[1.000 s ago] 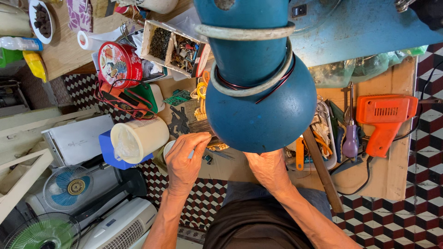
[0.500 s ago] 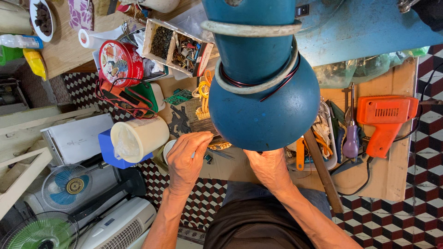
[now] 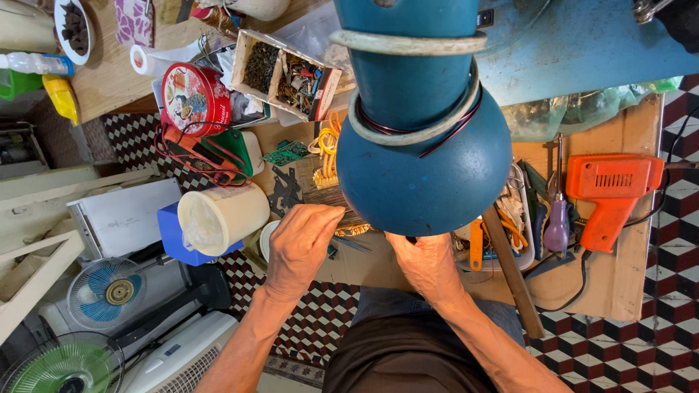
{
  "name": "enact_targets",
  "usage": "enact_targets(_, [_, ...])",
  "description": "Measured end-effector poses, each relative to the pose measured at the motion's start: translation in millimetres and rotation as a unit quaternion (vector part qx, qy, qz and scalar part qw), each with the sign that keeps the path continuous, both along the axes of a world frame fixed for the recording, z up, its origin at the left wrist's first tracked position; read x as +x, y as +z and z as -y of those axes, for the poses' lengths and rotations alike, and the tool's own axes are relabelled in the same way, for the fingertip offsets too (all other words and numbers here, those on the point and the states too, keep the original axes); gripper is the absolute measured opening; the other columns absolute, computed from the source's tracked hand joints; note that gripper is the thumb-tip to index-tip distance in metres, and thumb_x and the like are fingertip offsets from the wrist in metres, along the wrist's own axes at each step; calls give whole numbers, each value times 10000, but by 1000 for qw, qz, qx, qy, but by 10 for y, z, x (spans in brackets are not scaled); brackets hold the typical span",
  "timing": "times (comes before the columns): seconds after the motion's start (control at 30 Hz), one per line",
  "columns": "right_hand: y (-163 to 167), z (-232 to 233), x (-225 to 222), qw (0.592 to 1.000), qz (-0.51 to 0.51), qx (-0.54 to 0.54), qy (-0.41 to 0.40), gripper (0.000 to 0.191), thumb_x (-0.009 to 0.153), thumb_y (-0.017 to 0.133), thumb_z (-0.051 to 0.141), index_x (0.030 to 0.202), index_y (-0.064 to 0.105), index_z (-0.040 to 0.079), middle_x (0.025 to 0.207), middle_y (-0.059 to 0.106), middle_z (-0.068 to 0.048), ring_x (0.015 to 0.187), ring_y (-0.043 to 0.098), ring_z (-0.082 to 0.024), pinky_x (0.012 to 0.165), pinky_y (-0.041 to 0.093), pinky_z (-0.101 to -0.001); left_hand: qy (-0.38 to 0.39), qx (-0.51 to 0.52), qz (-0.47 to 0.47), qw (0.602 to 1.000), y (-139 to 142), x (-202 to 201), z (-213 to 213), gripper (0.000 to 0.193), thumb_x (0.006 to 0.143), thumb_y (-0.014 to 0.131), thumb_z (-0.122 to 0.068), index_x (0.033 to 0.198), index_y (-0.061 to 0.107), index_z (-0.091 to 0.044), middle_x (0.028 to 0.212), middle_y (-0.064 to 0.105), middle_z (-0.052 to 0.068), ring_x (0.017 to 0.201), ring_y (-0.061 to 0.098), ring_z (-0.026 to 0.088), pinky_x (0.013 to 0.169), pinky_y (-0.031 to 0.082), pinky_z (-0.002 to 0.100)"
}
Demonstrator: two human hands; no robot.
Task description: The person works at a cluttered repair bench on a laminated-core electrical component with wires. They hold and reposition the component, press and align its parts by hand, tap it with a hammer, and pick up small parts and tools from the bench while working under a desk lamp.
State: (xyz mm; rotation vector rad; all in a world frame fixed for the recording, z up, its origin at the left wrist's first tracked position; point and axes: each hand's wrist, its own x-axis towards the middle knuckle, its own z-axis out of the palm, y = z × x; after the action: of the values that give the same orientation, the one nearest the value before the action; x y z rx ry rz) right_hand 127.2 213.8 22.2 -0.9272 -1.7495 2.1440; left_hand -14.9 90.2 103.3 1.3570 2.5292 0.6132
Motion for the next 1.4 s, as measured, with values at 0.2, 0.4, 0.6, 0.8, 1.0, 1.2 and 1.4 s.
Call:
enact_targets(0.2, [90,-70,-63,1000,-8,-6,-23,138,944,704,119,982,725,-12,810,706,-48,705,616,-117,675,528,-297,25,-1,-52,998,-38,105,47,210,869,787,-20,1074,750,-40,1019,730,79,929,700,237,830,560,354])
enact_targets(0.4, [170,-8,-277,991,129,16,16,290,974,758,239,924,718,-44,706,555,-100,629,466,-175,601,429,-355,189,67,14,979,-87,301,278,447,970,719,-149,1377,596,-13,1349,632,143,1281,584,253,1092,471,382])
enact_targets(0.6, [191,121,-412,988,125,88,-6,477,834,824,307,1148,677,-22,990,629,-59,756,575,-126,681,532,-281,374,232,429,788,-396,185,517,629,991,664,-288,1506,472,18,1483,564,127,1355,523,181,1140,387,313])
enact_targets(0.8, [240,270,-433,980,187,62,-14,468,845,800,334,1154,663,11,992,633,-49,797,586,-117,729,526,-279,355,269,484,753,-658,100,656,629,943,716,-327,1449,548,8,1395,617,113,1264,559,182,1107,414,334])
enact_targets(1.0, [194,420,-409,991,131,6,-42,441,907,761,314,1206,629,18,995,600,-39,825,557,-109,708,508,-280,360,284,497,736,-717,94,715,633,902,743,-407,1395,578,-45,1349,616,86,1268,542,173,1105,402,335])
enact_targets(1.2, [112,450,-429,996,81,6,-43,396,947,740,293,1196,628,6,1006,670,-39,852,594,-94,733,491,-250,345,346,545,681,-678,105,721,663,871,781,-412,1396,558,-76,1349,606,69,1272,540,164,1119,392,333])
enact_targets(1.4, [111,1037,255,965,185,144,-122,324,1060,635,304,1131,710,-2,888,668,-81,787,558,-146,706,466,-311,348,333,527,700,-561,86,757,721,837,799,-433,1412,558,-70,1321,624,69,1204,580,164,1076,438,328])
